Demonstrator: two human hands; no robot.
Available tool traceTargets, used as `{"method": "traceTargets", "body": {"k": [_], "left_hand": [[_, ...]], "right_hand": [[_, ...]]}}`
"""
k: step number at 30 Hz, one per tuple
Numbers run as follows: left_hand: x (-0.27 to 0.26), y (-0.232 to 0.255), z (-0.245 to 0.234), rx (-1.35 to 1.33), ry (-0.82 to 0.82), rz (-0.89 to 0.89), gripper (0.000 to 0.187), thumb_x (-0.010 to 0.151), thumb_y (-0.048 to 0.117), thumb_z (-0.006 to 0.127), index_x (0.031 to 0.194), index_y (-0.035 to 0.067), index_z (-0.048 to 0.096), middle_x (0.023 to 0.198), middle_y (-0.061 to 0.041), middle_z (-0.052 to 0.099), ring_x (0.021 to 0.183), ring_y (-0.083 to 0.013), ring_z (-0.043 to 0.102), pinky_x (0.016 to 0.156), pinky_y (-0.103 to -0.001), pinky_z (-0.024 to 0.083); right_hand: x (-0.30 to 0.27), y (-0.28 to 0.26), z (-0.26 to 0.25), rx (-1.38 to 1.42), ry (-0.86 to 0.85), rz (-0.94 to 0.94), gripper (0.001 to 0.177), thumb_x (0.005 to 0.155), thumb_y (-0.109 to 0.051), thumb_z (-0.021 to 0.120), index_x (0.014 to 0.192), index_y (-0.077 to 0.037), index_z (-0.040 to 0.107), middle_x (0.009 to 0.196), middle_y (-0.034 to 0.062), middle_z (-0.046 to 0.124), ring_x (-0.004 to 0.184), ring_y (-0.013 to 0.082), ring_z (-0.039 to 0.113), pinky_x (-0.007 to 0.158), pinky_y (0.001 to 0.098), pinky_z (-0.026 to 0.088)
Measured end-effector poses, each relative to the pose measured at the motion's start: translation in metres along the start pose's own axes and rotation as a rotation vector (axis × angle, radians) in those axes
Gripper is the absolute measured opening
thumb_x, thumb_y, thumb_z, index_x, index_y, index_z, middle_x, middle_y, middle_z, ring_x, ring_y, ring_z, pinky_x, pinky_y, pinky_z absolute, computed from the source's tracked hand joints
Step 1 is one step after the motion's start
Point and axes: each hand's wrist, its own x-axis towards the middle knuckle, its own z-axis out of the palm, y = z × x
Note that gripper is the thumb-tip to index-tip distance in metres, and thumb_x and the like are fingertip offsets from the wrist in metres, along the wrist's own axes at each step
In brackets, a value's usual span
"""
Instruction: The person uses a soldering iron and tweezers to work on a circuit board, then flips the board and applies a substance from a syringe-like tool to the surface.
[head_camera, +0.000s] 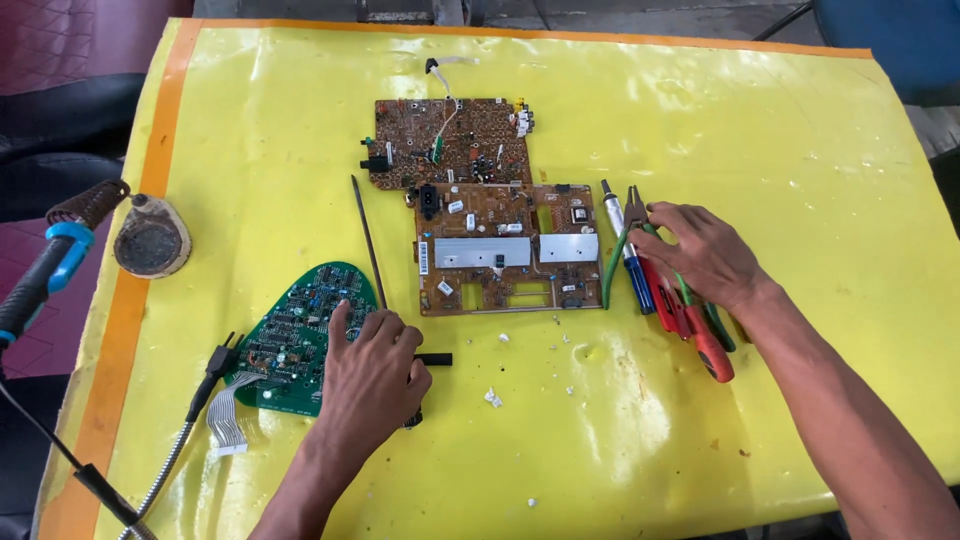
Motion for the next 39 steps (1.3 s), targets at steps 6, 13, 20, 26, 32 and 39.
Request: {"method": "traceTargets", "body": {"k": [6,13,20,26,32,39], "left_hand": [[0.014,0.011,0.018,-0.066,0.160,-0.113,0.038,0.093,0.049,0.063,0.101,0.013,0.072,0.100,-0.008,0.072,0.110,-0.0301,0.062,0.113,-0.059,0.033],[0.026,0.017,0.027,-0.012,0.355,-0.215,0.042,0.097,0.055,0.063,0.088,0.014,0.064,0.087,-0.006,0.068,0.091,-0.0296,0.062,0.101,-0.051,0.040],[0.037,0.017,0.029,-0.192,0.288,-0.195,0.066,0.092,0.060,0.064,0.135,0.011,0.052,0.117,-0.007,0.063,0.121,-0.0273,0.056,0.118,-0.065,0.018],[0.038,0.013,0.020,-0.389,0.178,-0.224,0.049,0.094,0.043,0.073,0.130,0.013,0.058,0.104,-0.009,0.068,0.122,-0.0292,0.063,0.118,-0.068,0.014],[0.036,0.012,0.009,-0.651,0.173,-0.289,0.079,0.084,0.025,0.085,0.145,0.006,0.037,0.102,-0.013,0.071,0.112,-0.0336,0.067,0.116,-0.067,0.022],[0.043,0.010,0.014,-0.796,0.162,-0.365,0.075,0.094,0.040,0.074,0.147,-0.005,0.047,0.094,-0.012,0.072,0.105,-0.0294,0.069,0.116,-0.064,0.020]], "right_hand": [[0.016,0.012,-0.040,0.052,0.034,-0.068,0.018,0.095,-0.017,0.075,0.112,-0.018,0.068,0.118,0.0054,0.070,0.098,0.0231,0.073,0.092,0.0354,0.062],[-0.017,0.043,-0.006,0.006,-0.270,-0.171,0.066,0.083,0.015,0.056,0.138,-0.021,0.057,0.139,-0.0003,0.065,0.140,0.0291,0.057,0.102,0.0407,0.058],[-0.003,0.012,-0.026,-0.002,-0.432,0.031,0.083,0.075,0.007,0.066,0.149,-0.024,0.047,0.145,-0.0002,0.058,0.125,0.0218,0.062,0.101,0.0384,0.056],[0.053,-0.067,-0.040,0.302,-0.268,0.644,0.041,0.101,-0.022,0.055,0.141,-0.026,0.062,0.119,0.0039,0.073,0.110,0.0243,0.073,0.091,0.0379,0.061],[0.125,-0.130,-0.047,0.378,-0.212,0.942,0.065,0.096,-0.050,0.064,0.144,-0.006,0.057,0.122,0.0291,0.063,0.106,0.0469,0.069,0.083,0.0548,0.060],[0.142,-0.141,-0.052,0.751,-0.091,1.237,0.090,0.081,-0.049,0.086,0.153,-0.009,0.050,0.142,0.0312,0.051,0.133,0.0506,0.053,0.105,0.0567,0.048]]}}
